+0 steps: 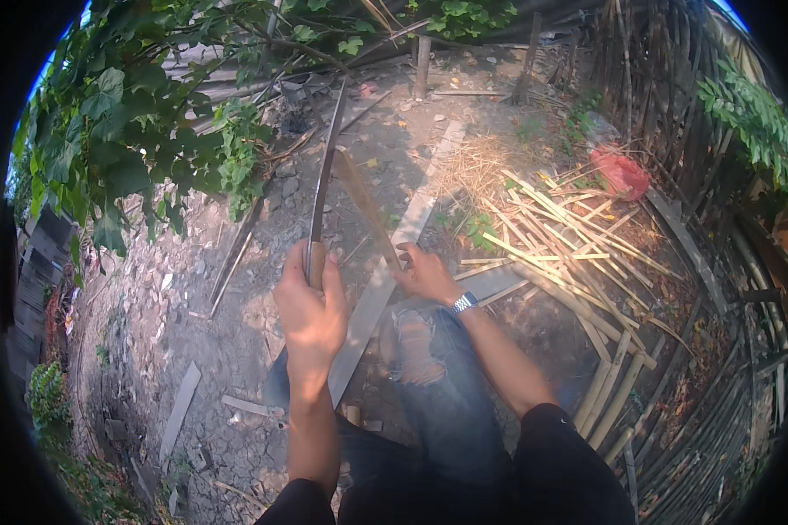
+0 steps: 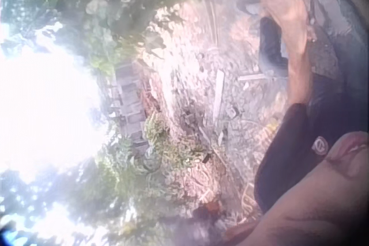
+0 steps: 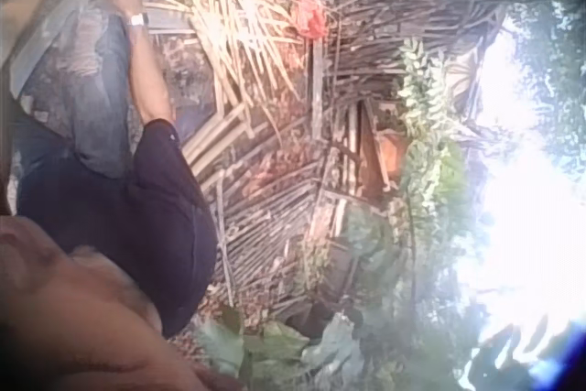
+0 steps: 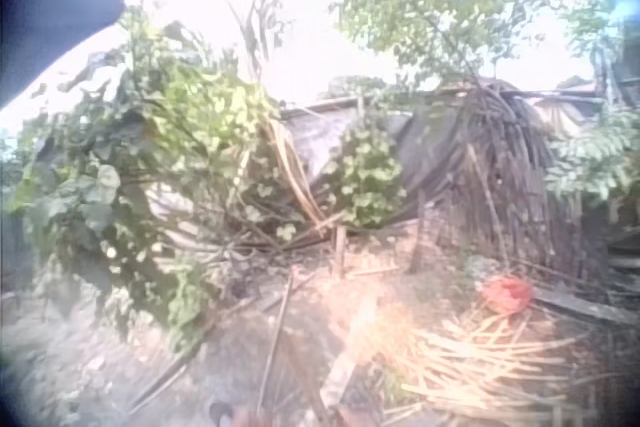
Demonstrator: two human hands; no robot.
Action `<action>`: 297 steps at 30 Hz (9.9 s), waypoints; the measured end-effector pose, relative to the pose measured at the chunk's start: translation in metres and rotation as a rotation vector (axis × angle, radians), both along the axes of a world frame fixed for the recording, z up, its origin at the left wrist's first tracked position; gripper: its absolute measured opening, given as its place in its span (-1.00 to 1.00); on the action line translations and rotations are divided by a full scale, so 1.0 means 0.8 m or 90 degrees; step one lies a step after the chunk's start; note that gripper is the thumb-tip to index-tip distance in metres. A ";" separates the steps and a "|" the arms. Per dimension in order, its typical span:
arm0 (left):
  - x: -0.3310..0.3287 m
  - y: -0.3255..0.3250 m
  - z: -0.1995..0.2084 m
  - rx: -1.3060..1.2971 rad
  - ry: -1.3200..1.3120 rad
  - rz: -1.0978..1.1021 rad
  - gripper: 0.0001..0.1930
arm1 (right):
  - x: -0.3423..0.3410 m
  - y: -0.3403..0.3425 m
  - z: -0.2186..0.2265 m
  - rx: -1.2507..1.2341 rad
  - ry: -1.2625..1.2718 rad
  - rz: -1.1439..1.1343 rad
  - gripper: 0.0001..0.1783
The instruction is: The person sits on the ground and uses a machete and a wooden stick to split a piece of bamboo into thin strips. They repeatedly strike the machete blade with the stick to drive it through the bamboo, separating it into smaller pieces.
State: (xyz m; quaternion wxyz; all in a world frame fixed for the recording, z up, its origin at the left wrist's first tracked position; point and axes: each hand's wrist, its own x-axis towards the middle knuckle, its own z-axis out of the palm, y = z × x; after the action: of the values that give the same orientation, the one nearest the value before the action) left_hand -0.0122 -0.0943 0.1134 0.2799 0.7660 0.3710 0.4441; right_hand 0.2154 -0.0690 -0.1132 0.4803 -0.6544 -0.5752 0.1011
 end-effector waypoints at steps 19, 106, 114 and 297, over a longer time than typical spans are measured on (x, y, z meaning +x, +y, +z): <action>-0.029 0.036 0.002 -0.009 0.048 0.015 -0.74 | -0.034 -0.608 -0.359 -0.828 0.172 -1.222 -0.22; -0.019 0.131 -0.130 -0.061 0.218 -0.138 -0.68 | 0.106 -0.193 0.422 0.197 0.158 -0.127 -0.74; -0.005 0.143 -0.126 -0.082 0.258 -0.153 -0.66 | 0.123 -0.162 0.382 0.390 0.153 -0.154 -0.83; -0.030 0.113 -0.533 -0.200 0.501 -0.032 -0.45 | -0.002 0.034 0.073 0.150 0.399 0.015 -0.75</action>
State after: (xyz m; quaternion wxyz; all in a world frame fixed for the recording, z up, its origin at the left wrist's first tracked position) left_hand -0.0360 -0.0037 -0.3134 0.2409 0.8340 0.4941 0.0486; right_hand 0.2135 -0.0421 -0.0547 0.7051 -0.5247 -0.4148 0.2356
